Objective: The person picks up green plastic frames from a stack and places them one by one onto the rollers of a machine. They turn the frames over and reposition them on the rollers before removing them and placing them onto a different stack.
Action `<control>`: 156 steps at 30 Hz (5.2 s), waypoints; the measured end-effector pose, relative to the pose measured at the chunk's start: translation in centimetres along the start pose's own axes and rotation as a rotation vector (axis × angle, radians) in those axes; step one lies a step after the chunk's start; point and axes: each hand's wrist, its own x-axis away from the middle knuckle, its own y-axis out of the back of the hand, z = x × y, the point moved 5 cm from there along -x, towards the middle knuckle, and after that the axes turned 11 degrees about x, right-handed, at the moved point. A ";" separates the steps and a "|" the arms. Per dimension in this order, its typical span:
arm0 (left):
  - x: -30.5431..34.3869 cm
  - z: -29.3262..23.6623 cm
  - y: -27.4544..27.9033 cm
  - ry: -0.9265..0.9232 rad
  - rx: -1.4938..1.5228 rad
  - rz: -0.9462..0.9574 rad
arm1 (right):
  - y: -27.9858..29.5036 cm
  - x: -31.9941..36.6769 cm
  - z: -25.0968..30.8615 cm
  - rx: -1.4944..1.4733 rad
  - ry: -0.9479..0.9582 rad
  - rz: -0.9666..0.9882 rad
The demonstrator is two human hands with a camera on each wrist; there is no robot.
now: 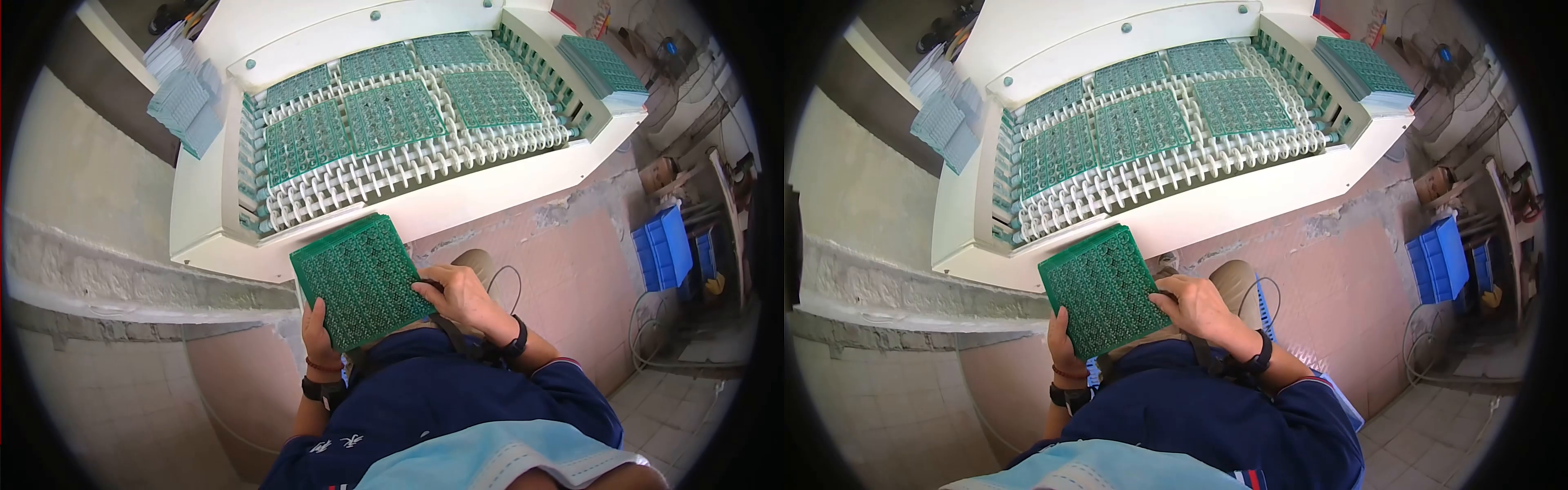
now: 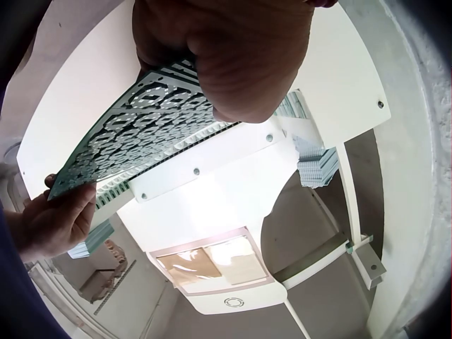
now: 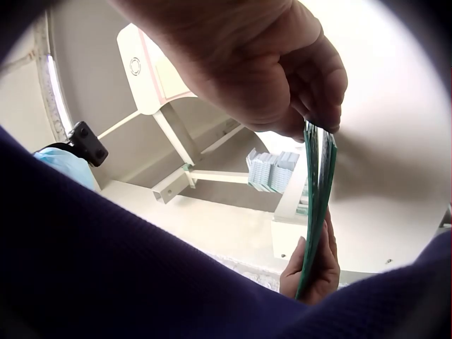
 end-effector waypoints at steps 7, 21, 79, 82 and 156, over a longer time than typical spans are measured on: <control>0.0 0.1 0.0 0.015 0.002 0.019 | -0.4 0.1 -0.8 -0.157 -0.174 0.034; 0.0 0.3 0.5 0.073 0.178 -0.030 | -1.4 0.4 -1.8 -0.347 -0.269 0.080; 0.1 0.9 2.7 0.086 0.271 -0.061 | 18.1 -8.5 -14.7 0.693 -0.283 -0.536; 0.2 1.1 1.8 0.110 0.239 -0.038 | 11.6 -9.9 -7.0 0.690 0.159 -0.489; -3.3 -0.4 -1.3 -0.025 0.003 0.105 | -0.5 -0.1 -2.1 -0.601 -0.219 -0.037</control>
